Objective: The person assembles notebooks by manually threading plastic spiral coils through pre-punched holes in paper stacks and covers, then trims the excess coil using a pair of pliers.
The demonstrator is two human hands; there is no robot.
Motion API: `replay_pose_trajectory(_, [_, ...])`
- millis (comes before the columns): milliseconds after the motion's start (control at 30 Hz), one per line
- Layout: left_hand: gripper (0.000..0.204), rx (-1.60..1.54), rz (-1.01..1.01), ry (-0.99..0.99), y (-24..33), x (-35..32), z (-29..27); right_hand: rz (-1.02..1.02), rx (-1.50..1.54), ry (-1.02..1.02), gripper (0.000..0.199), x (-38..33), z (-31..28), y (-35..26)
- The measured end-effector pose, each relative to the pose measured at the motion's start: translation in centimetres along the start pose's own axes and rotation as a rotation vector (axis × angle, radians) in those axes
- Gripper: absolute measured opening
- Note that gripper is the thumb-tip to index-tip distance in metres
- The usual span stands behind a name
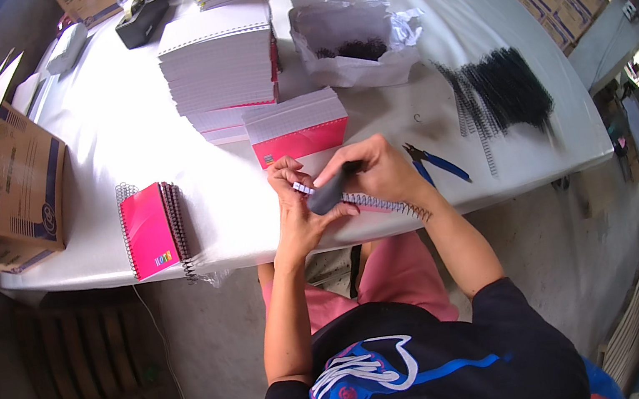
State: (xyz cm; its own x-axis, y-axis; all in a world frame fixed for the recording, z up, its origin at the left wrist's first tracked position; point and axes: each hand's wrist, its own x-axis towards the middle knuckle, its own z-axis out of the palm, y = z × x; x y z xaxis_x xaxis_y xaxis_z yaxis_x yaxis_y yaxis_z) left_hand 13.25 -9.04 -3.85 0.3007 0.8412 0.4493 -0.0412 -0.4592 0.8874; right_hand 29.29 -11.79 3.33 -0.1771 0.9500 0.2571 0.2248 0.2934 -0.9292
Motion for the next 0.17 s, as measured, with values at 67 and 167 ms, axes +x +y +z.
replay_pose_trajectory(67, [0.098,0.09,0.087,0.003,-0.2,0.3,0.1,0.223,-0.215,0.039,0.027,0.4,-1.2,0.5])
replay_pose_trajectory(167, [0.084,-0.211,-0.1,-0.013,-1.2,-0.2,0.2,0.087,-0.373,0.215,0.028,0.4,-3.6,1.8])
